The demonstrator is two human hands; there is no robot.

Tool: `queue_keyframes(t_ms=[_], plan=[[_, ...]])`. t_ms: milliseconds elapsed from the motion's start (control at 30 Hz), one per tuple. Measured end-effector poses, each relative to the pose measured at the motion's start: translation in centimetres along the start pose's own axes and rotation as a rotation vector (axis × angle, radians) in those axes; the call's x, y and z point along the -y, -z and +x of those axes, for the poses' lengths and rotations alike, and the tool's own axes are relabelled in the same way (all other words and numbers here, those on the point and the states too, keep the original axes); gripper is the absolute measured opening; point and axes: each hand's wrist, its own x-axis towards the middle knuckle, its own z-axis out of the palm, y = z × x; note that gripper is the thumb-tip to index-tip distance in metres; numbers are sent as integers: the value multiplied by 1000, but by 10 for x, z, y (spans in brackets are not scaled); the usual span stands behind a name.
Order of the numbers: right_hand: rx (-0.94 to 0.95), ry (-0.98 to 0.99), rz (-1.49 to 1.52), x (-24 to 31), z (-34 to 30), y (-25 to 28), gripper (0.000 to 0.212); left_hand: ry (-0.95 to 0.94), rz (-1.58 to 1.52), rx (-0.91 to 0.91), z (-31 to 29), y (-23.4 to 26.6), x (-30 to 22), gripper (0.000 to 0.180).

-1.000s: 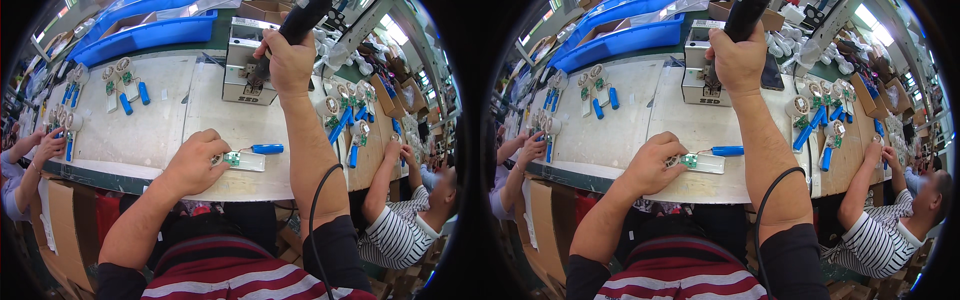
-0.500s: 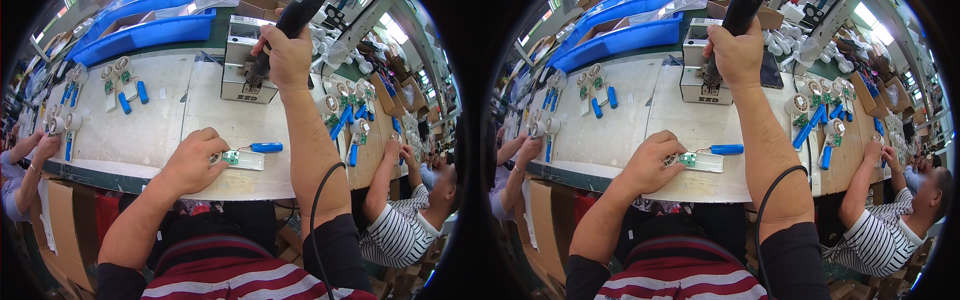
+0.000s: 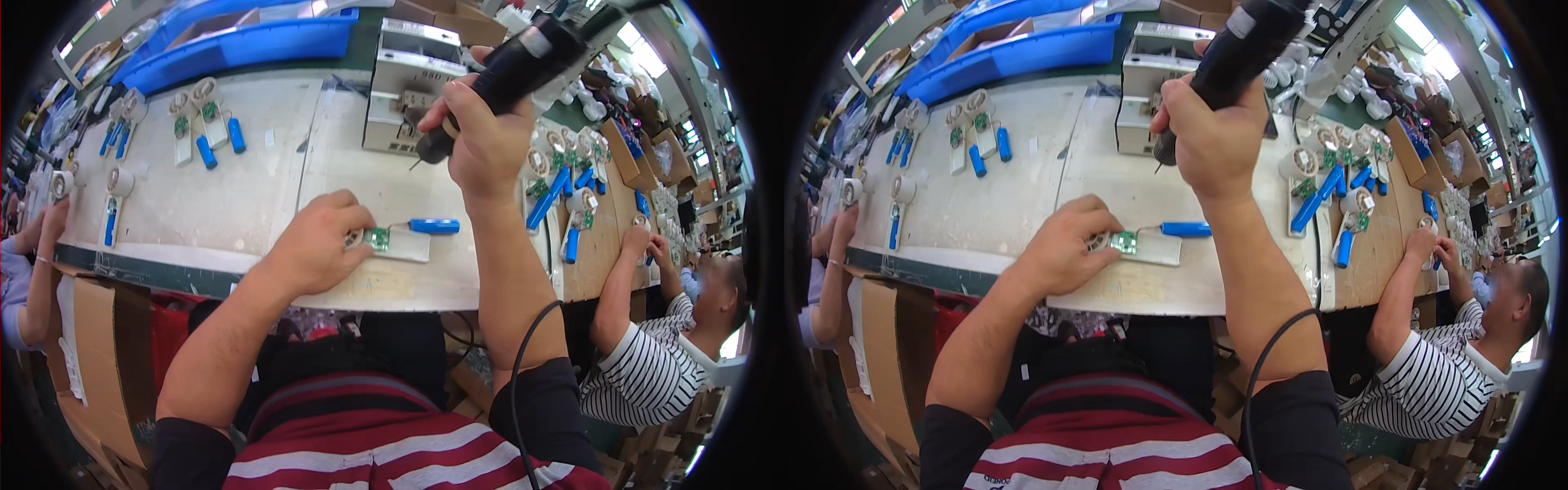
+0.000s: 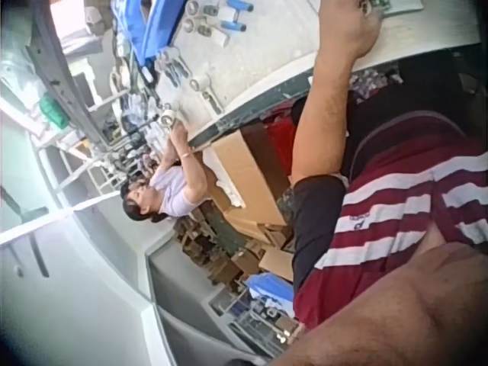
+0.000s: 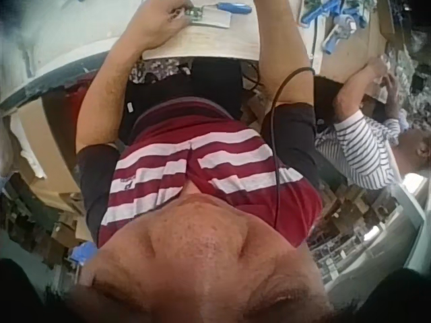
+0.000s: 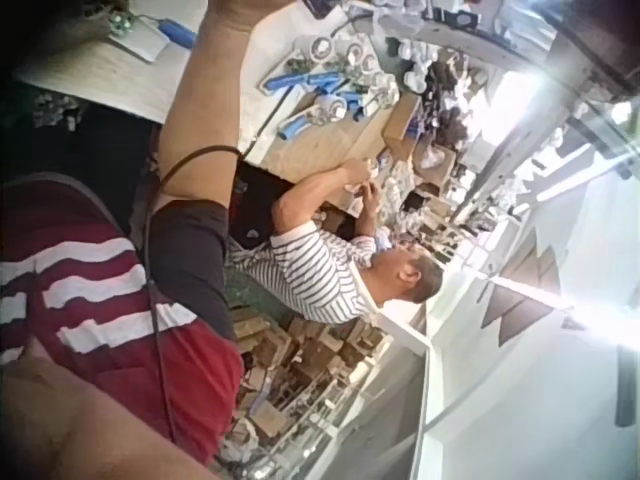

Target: Assemble small electronic components and housings using a handheld electric screwdriver at a factory production line.

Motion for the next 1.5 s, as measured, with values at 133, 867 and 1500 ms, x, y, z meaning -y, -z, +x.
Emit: queue_keyframes(t_ms=[133,867,1500], plan=[[88,-38,44,13,-55,-4,57,-24,11,-6,1,4,-3,25],[130,-195,113,5,-85,-18,48,3,-4,-13,1,3,-5,23],[20,208,-33,-14,57,9,54,-17,22,17,1,2,-3,24]])
